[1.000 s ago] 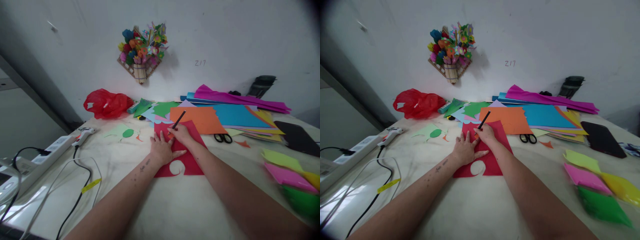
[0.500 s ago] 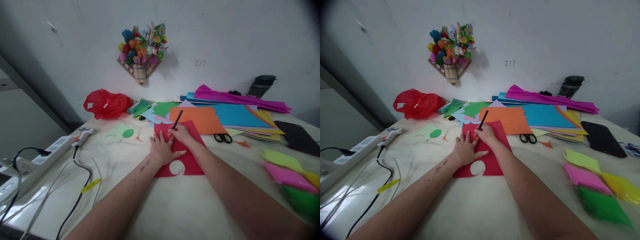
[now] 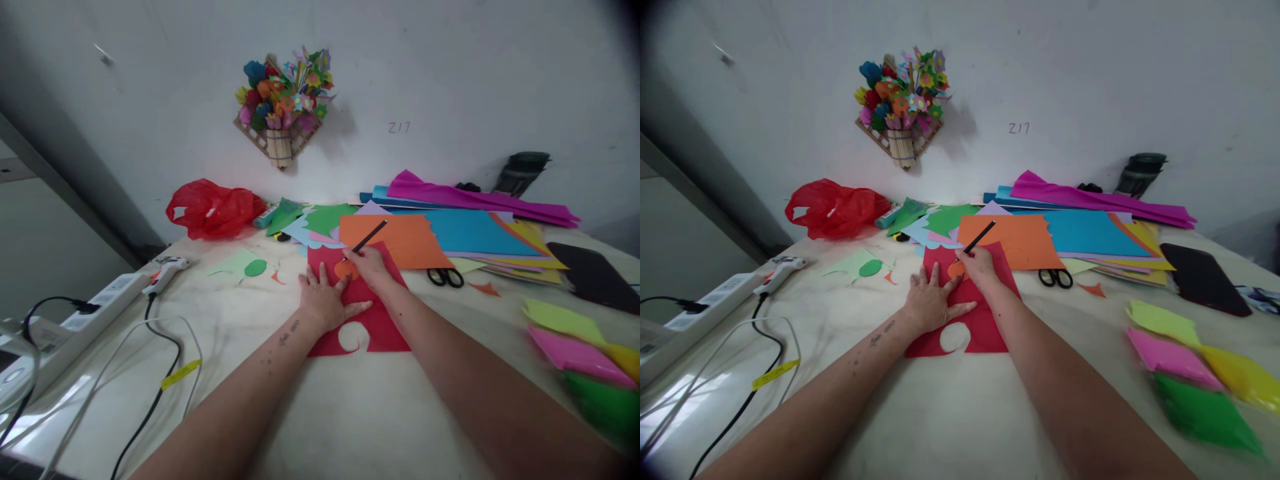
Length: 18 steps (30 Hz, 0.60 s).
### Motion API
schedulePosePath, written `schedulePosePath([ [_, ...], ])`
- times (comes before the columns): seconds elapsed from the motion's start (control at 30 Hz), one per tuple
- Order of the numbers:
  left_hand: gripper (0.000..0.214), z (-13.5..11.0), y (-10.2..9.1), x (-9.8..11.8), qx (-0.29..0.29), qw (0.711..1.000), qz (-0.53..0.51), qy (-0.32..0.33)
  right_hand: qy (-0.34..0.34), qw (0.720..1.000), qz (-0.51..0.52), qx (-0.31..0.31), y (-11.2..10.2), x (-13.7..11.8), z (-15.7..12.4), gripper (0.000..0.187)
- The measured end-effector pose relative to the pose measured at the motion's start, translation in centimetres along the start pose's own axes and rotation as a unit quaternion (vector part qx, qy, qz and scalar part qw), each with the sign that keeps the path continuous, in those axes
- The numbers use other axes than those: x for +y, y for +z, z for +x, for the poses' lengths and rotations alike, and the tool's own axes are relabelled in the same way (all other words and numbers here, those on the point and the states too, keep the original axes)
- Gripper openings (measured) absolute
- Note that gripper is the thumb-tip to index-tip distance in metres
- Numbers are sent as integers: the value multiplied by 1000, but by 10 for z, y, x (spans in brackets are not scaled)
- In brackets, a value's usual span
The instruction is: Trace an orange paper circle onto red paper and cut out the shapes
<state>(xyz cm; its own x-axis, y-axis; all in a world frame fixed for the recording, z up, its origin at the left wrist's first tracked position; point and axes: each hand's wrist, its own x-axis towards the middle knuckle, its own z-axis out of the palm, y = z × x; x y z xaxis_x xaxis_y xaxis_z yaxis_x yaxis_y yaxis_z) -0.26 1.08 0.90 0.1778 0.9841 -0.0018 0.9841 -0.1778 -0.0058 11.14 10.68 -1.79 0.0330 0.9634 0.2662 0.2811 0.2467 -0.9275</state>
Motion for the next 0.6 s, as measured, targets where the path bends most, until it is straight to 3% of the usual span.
schedulePosePath([
  [0.27,88,3,5,-4,-4,1000,-8,-9,-5,996,-91,-17,1,8,7,27],
  [0.6,86,2,0,-1,-12,1000,-3,-16,-13,990,-132,-42,2,8,8,32],
])
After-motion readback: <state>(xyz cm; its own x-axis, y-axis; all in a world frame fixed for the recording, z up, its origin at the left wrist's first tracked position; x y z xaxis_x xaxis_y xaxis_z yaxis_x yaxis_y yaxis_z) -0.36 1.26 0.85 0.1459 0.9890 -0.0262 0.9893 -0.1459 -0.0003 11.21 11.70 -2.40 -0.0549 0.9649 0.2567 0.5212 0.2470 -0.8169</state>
